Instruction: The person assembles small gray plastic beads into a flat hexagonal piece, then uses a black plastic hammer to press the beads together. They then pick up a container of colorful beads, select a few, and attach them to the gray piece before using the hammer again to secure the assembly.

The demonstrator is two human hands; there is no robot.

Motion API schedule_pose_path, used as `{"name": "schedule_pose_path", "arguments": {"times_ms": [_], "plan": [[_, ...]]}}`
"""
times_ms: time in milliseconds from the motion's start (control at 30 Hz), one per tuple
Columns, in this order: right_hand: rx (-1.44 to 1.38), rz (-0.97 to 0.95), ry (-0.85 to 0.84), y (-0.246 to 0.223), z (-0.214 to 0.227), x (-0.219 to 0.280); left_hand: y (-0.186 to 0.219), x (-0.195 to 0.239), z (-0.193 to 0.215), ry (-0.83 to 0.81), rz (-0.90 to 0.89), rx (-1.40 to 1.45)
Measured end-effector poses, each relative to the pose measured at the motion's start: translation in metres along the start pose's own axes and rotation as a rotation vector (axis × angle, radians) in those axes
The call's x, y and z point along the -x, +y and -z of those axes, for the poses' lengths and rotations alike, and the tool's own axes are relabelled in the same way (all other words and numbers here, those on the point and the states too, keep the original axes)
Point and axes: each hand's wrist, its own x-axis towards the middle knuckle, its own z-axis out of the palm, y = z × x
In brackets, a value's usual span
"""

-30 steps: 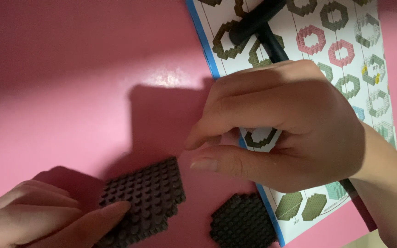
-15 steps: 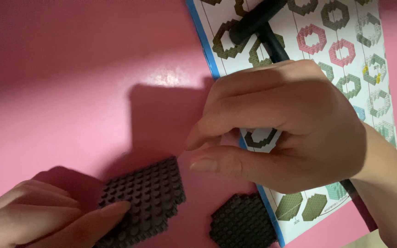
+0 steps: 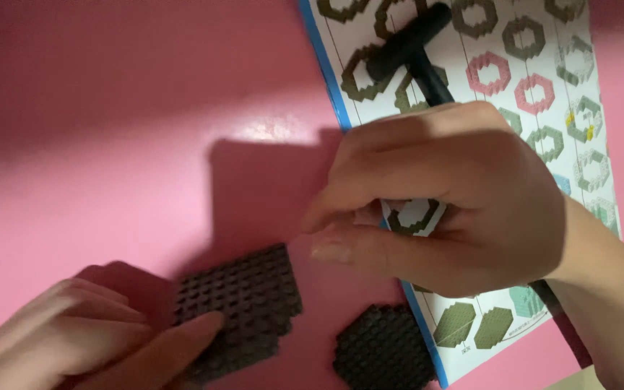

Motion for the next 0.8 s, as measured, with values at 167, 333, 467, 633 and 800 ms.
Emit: {"name": "schedule_pose_path", "arguments": {"times_ms": [167, 333, 467, 633, 800], "plan": [[0.056, 0.015, 0.057, 0.002, 0.0, 0.0, 0.076, 0.054, -0.058, 1.14, -0.761, 0.686], [0.182, -0.061, 0.099, -0.011, -0.002, -0.004, 0.075, 0.046, -0.06, 1.45, -0.91, 0.472], [0.304, 0.008, 0.141, -0.004, -0.01, -0.001, 0.05, 0.021, -0.067, 1.35, -1.308, -0.056], [0.354, 0.143, 0.154, -0.004, -0.015, -0.003, 0.059, 0.025, -0.066, 1.592, -1.252, 0.049], [0.356, 0.049, 0.195, -0.011, -0.018, -0.004, 0.06, 0.024, -0.066, 1.642, -1.158, 0.175]]}}
